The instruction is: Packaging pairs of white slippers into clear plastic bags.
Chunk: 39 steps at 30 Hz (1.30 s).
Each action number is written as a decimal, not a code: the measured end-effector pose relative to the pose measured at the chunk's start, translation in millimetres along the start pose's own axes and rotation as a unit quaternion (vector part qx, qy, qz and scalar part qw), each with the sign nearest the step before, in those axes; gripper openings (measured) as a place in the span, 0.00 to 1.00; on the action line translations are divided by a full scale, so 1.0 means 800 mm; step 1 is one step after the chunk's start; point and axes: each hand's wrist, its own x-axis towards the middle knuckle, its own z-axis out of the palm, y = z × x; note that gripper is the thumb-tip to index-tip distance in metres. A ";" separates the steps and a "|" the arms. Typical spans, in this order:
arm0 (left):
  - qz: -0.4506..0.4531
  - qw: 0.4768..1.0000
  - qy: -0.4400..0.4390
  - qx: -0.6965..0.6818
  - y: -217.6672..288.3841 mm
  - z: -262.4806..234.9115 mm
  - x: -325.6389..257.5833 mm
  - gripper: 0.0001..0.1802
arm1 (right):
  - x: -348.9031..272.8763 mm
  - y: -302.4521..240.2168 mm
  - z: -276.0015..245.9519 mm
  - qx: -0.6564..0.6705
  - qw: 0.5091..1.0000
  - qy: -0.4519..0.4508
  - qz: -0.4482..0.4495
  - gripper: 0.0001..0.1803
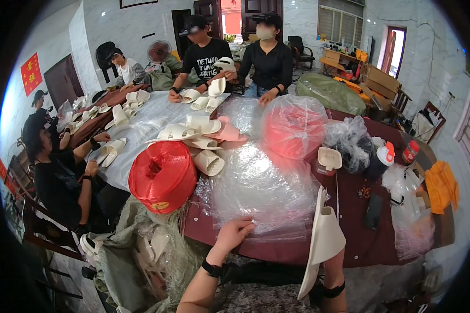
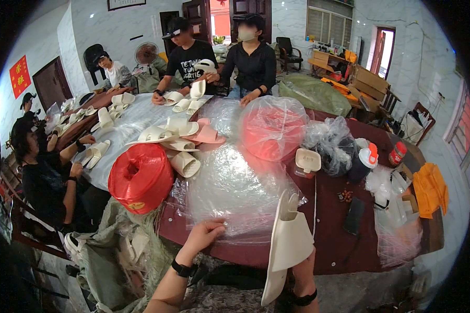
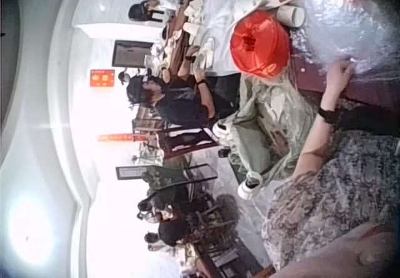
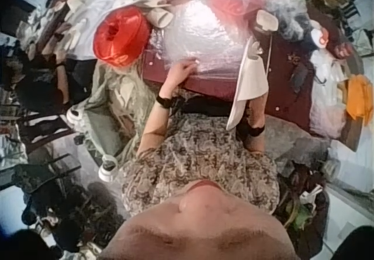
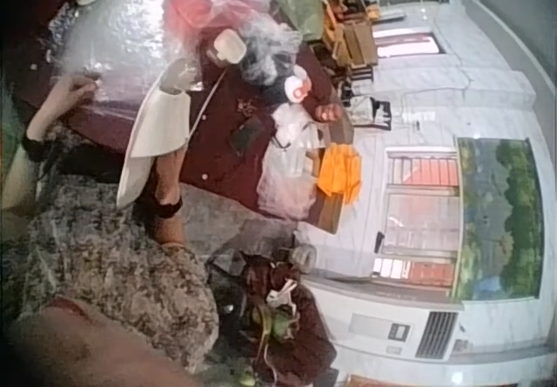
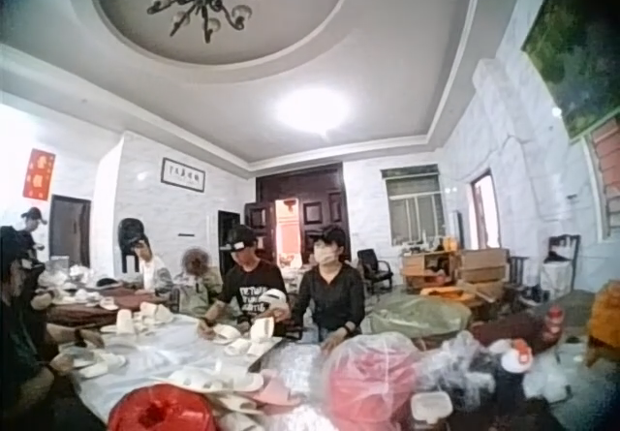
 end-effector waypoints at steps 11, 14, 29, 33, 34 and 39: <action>-0.091 0.976 -0.010 0.197 0.075 0.010 0.026 0.15 | 0.011 0.023 -0.012 0.004 0.986 -0.118 0.116 0.14; 0.055 0.976 0.001 0.211 0.064 0.055 0.027 0.14 | 0.016 0.026 -0.020 -0.001 0.977 -0.154 0.145 0.15; 0.164 0.954 0.049 0.245 0.028 0.033 0.009 0.20 | 0.025 0.012 -0.010 -0.183 0.933 -0.307 0.032 0.18; 0.131 0.972 0.058 0.186 0.030 0.031 0.013 0.14 | 0.017 0.014 -0.022 -0.246 0.900 -0.357 0.036 0.21; 0.112 0.978 0.077 0.156 0.024 0.034 0.017 0.12 | 0.013 0.019 -0.026 -0.246 0.901 -0.356 0.038 0.21; -0.068 0.994 0.080 -0.043 0.019 0.032 0.032 0.12 | 0.002 0.016 -0.027 -0.276 0.871 -0.405 -0.033 0.23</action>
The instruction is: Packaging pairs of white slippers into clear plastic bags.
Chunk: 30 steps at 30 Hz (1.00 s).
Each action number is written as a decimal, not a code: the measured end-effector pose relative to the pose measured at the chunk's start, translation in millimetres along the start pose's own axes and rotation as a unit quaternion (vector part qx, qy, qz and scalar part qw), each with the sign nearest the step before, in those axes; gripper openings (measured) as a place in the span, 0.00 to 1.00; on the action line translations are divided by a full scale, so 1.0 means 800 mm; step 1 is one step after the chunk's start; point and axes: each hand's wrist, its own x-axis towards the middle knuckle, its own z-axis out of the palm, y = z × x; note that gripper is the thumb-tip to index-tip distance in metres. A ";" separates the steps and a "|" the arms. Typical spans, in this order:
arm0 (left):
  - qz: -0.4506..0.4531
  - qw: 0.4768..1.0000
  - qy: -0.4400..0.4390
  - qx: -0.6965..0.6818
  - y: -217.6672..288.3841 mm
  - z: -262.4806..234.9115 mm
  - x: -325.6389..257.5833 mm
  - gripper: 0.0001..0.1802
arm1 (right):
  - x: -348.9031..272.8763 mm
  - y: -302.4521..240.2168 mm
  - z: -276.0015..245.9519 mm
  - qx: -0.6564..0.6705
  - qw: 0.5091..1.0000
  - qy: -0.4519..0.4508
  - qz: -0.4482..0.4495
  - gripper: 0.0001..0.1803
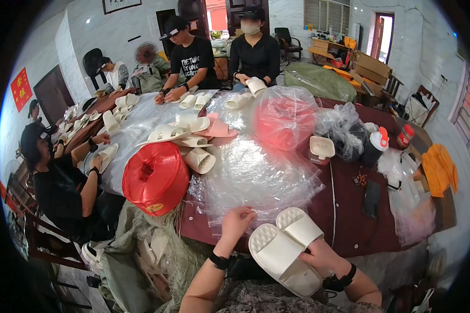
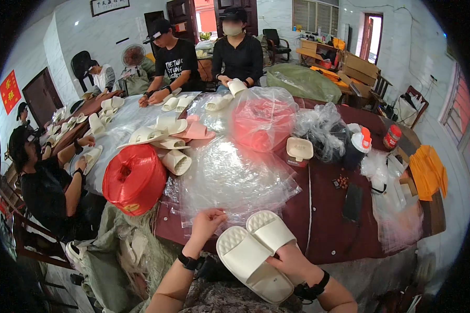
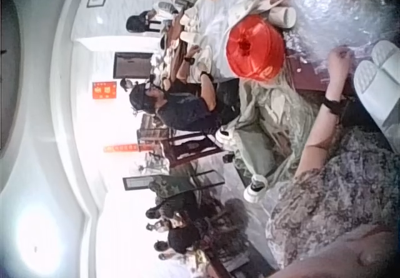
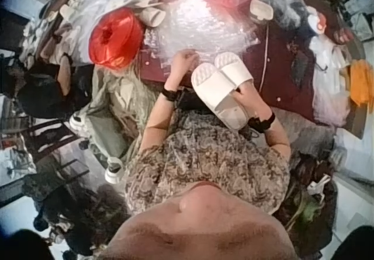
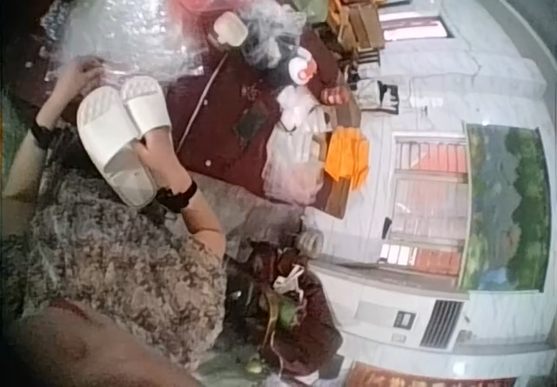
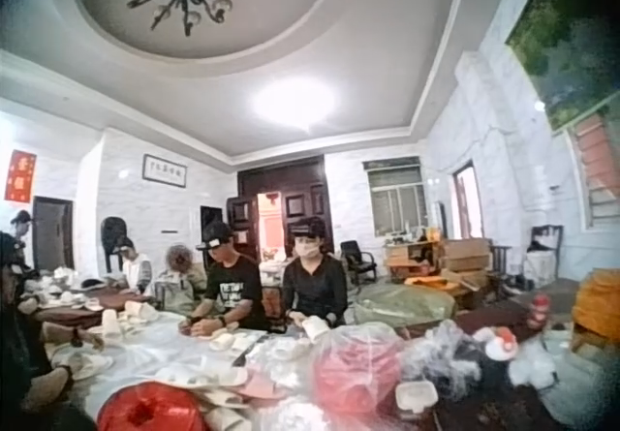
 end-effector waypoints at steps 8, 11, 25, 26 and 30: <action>-0.038 0.973 -0.089 -0.210 -0.027 -0.007 0.020 0.11 | 0.008 -0.029 0.004 0.031 0.998 -0.041 -0.045 0.22; -0.031 0.977 -0.084 -0.196 -0.023 -0.007 0.018 0.12 | 0.021 -0.037 0.008 0.058 0.995 -0.045 -0.064 0.21; 0.276 0.953 0.023 0.123 0.070 -0.028 -0.003 0.10 | 0.046 -0.010 0.033 -0.118 0.988 0.052 0.081 0.21; 0.283 0.950 0.020 0.130 0.079 -0.029 -0.005 0.09 | 0.047 -0.014 0.033 -0.131 0.986 0.091 0.047 0.21; 0.279 0.955 0.000 0.103 0.078 -0.031 -0.001 0.08 | 0.048 -0.032 0.043 -0.162 0.987 -0.011 0.012 0.19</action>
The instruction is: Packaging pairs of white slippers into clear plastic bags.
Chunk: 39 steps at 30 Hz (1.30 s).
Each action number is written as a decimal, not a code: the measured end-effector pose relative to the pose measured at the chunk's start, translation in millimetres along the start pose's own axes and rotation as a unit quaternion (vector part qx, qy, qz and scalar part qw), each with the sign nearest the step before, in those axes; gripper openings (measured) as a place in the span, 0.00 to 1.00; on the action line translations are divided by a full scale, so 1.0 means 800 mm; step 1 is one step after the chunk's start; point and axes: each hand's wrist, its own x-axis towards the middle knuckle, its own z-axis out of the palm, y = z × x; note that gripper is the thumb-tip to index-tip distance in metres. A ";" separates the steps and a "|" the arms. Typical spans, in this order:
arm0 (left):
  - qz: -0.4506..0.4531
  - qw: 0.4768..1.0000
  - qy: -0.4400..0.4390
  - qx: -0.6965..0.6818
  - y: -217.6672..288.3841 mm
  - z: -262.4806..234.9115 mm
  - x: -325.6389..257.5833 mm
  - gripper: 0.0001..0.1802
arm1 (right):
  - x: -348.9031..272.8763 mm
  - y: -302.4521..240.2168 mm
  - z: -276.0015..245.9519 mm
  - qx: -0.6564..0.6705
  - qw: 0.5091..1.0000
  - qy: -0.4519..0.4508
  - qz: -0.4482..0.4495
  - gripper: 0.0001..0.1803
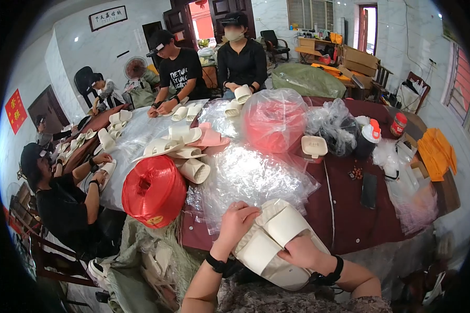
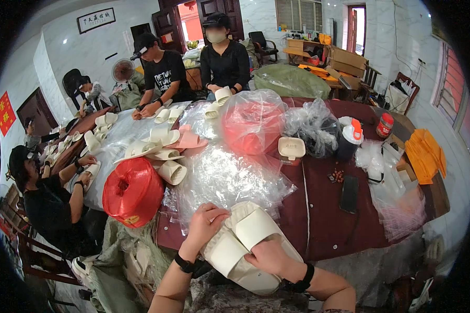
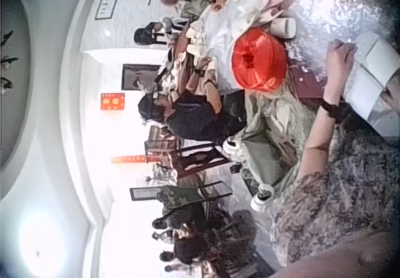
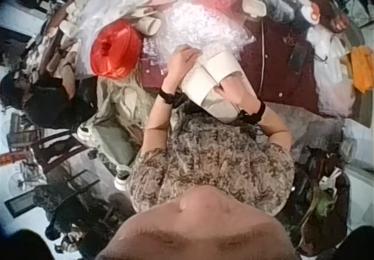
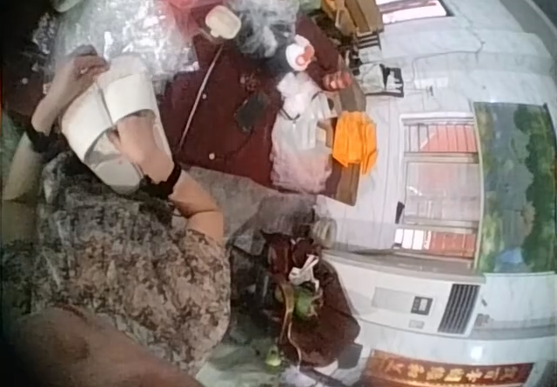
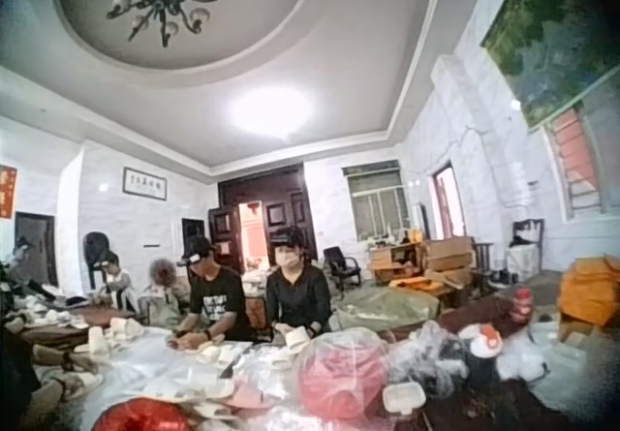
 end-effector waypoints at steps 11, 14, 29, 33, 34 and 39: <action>0.006 0.986 0.045 0.161 -0.018 -0.001 -0.039 0.19 | 0.022 0.047 0.016 0.115 0.986 0.068 0.101 0.19; -0.082 0.967 0.107 0.216 -0.037 0.012 -0.061 0.26 | 0.024 0.045 0.017 0.109 0.986 0.068 0.108 0.19; -0.165 0.955 0.208 -0.130 -0.013 0.025 -0.029 0.29 | 0.030 0.037 0.006 0.224 0.959 0.171 0.023 0.16; -0.154 0.972 0.175 0.000 -0.009 0.007 -0.030 0.28 | 0.032 0.044 0.015 0.276 0.942 0.186 0.048 0.16; -0.154 0.973 0.175 0.001 -0.009 0.002 -0.032 0.28 | 0.031 0.046 0.015 0.277 0.941 0.186 0.048 0.16; -0.168 0.964 0.136 0.154 -0.017 -0.005 -0.063 0.25 | 0.026 0.056 0.020 0.209 0.962 0.142 0.106 0.16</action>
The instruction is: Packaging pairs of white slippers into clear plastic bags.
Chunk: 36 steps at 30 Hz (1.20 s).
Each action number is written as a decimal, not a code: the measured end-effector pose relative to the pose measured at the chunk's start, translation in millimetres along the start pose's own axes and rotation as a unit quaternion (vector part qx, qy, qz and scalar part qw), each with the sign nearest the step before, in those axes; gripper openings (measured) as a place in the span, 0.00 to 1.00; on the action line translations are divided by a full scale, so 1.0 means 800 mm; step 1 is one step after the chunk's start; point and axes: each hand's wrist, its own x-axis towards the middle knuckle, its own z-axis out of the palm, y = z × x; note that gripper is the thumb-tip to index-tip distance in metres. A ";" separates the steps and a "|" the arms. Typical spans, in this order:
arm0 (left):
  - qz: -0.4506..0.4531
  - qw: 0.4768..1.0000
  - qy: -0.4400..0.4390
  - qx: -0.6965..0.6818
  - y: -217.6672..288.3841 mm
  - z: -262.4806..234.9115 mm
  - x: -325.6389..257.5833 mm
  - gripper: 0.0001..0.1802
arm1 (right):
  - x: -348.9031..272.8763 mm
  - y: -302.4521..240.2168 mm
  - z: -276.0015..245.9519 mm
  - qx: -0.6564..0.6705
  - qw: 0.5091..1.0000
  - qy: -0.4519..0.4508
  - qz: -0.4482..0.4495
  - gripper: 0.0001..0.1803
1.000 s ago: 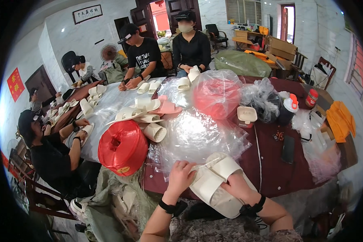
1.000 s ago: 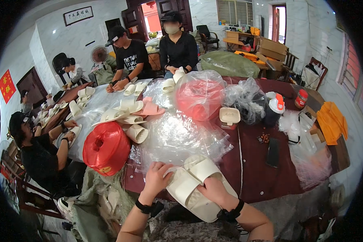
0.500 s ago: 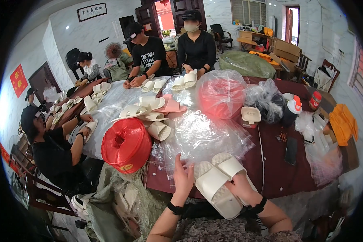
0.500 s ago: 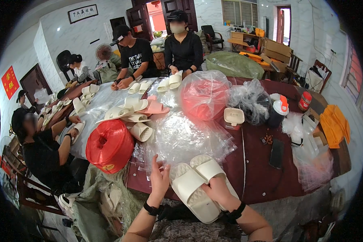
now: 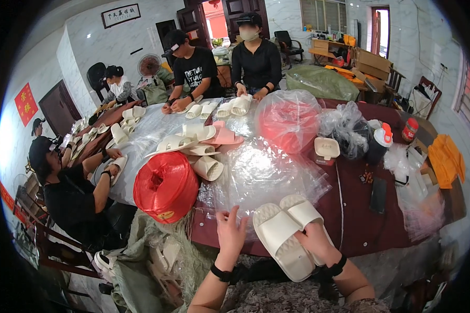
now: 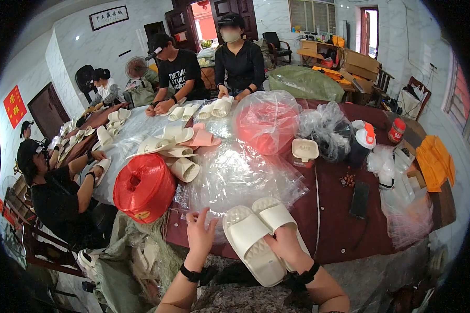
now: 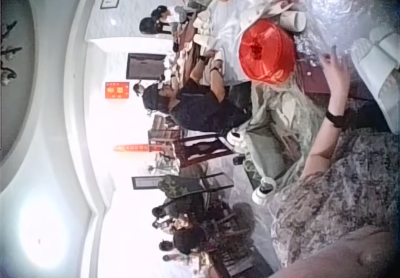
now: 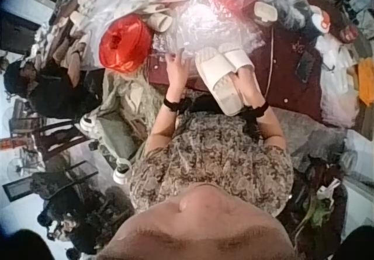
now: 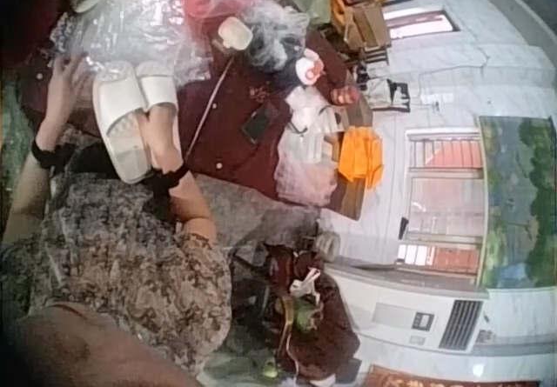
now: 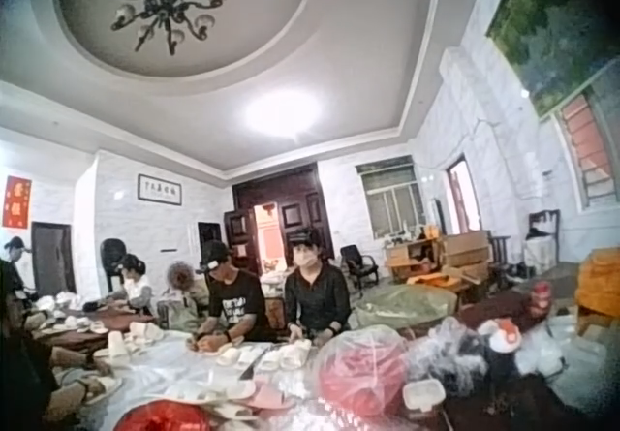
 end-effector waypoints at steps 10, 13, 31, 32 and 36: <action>0.213 0.967 -0.090 0.109 -0.020 0.005 -0.010 0.28 | -0.020 -0.011 0.001 -0.199 0.979 -0.031 0.024 0.21; 0.244 0.960 -0.121 0.061 -0.010 0.009 0.000 0.25 | -0.011 -0.032 0.005 -0.227 0.973 -0.040 0.006 0.22; 0.274 0.952 -0.129 0.035 0.032 -0.013 0.029 0.26 | 0.044 -0.089 0.019 -0.350 0.926 -0.008 -0.138 0.18; 0.256 0.957 -0.135 -0.005 0.029 -0.012 0.028 0.25 | 0.046 -0.083 0.021 -0.349 0.927 -0.007 -0.137 0.18; 0.192 0.973 -0.118 -0.050 0.018 -0.013 0.028 0.24 | 0.050 -0.077 0.007 -0.320 0.936 0.052 -0.138 0.18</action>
